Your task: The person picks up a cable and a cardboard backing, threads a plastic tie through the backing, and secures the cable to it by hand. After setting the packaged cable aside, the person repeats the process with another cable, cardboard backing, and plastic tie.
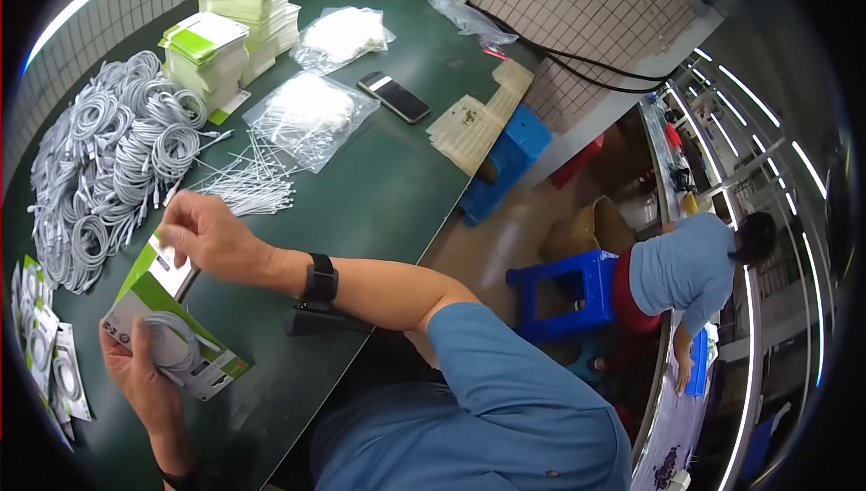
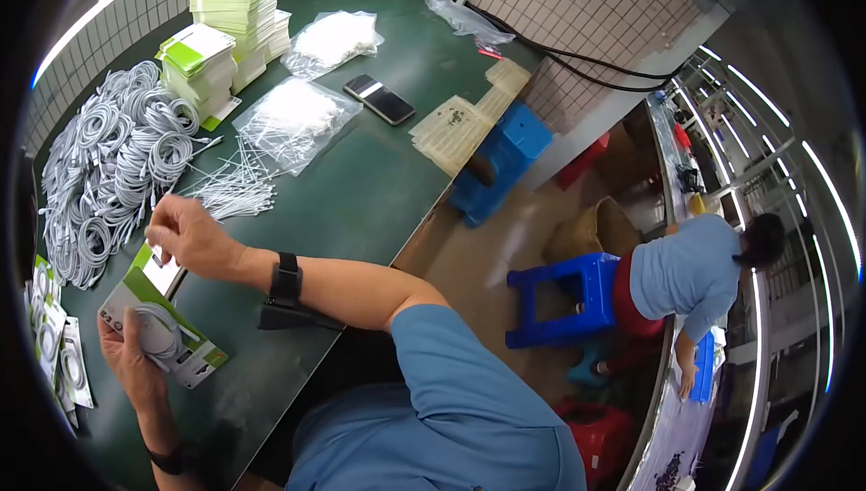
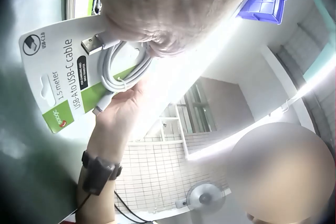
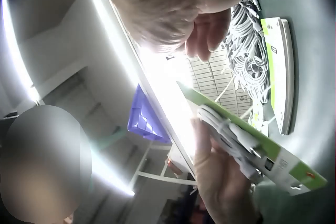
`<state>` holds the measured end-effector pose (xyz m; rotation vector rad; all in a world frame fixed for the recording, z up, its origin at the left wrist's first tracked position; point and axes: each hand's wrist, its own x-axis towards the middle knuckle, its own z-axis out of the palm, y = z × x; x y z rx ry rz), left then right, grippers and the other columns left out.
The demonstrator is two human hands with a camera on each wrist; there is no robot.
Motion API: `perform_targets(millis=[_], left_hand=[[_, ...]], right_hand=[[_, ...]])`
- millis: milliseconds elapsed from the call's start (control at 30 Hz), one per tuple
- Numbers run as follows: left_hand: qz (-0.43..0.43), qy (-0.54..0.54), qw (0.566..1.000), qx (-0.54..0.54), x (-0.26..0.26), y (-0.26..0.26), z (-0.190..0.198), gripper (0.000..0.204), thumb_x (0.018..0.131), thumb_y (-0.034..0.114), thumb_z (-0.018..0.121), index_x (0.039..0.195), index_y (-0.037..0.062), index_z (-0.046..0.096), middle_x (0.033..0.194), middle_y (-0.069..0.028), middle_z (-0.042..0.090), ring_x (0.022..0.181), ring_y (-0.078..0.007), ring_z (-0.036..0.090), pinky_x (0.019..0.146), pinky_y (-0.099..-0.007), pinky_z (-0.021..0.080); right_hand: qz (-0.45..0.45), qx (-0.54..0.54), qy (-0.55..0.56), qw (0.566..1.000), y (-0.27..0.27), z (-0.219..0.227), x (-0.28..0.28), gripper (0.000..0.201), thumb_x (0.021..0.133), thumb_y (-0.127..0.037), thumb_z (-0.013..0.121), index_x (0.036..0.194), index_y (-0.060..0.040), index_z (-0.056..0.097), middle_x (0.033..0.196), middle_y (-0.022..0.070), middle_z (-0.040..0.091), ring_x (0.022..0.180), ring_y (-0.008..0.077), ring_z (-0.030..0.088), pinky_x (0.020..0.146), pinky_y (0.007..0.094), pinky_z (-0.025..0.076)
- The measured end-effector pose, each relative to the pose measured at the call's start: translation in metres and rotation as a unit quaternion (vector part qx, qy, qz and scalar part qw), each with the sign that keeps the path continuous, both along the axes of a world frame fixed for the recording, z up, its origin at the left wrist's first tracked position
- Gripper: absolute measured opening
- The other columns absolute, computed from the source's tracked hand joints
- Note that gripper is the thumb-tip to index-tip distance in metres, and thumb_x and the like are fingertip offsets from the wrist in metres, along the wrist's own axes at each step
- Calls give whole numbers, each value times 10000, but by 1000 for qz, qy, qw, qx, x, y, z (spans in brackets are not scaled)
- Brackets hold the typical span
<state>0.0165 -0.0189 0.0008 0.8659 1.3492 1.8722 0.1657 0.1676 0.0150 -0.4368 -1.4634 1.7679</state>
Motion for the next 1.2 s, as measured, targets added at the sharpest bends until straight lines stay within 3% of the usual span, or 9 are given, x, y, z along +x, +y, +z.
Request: perform_targets(millis=[167,367,467,500,567,700,833,1000,1200], left_hand=[[58,40,997,-34,-1,3,17,217,1032,83,639,1227,15,572,1118,-89,683,973,-151,662,846,-312,551],[107,1,994,32,8,9,20,338,969,42,707,1274,1,566,1135,-89,669,1087,-162,623,882,-313,541],[143,23,984,108,14,14,28,369,921,7,735,1265,16,600,1119,-96,670,1136,-194,604,919,-338,529],[158,214,960,83,5,8,31,384,883,11,760,1241,30,623,1111,-95,667,1140,-218,596,933,-355,520],[174,565,806,27,-5,-3,36,415,805,18,809,1194,56,669,1096,-91,663,1148,-264,580,960,-389,501],[48,684,728,-2,9,-3,44,399,723,76,837,1101,83,710,1077,-73,655,1078,-296,586,944,-422,481],[88,729,679,-7,7,-3,40,395,701,121,843,1070,81,707,1065,-33,661,1023,-264,599,872,-408,491],[119,747,654,10,14,5,29,323,705,115,838,999,91,706,1014,-17,655,941,-249,606,827,-403,491],[89,675,733,13,11,11,23,267,713,117,838,924,86,678,954,-27,636,850,-259,591,745,-391,499]], right_hand=[[151,336,-160,916,-29,-6,-3,342,955,-271,740,1098,23,638,794,66,671,718,121,610,631,327,514],[249,128,-127,952,-38,-4,-10,349,1061,-241,607,1295,17,620,1053,44,719,904,97,639,788,289,545],[178,136,-106,969,-35,-6,-6,363,1088,-267,560,1312,14,607,1077,48,715,935,94,636,818,284,541],[174,138,-106,969,-33,-5,-5,363,1088,-267,560,1312,14,607,1077,48,715,935,94,636,818,284,541],[157,122,-100,975,-33,-3,-3,379,1079,-295,569,1283,21,616,1058,88,722,929,127,654,821,304,546],[143,154,-97,973,-32,-3,0,385,1095,-300,549,1311,13,603,1110,73,708,969,106,635,854,285,537],[138,124,-78,980,-32,-3,-1,392,1107,-298,534,1343,12,585,1146,56,695,999,86,617,875,268,527],[147,37,-67,986,-35,-9,-1,387,1112,-285,523,1349,17,573,1144,55,689,998,81,611,870,260,522],[102,95,-67,988,-38,-13,-3,344,1110,-266,526,1290,19,594,1089,58,692,953,85,607,835,266,523]])
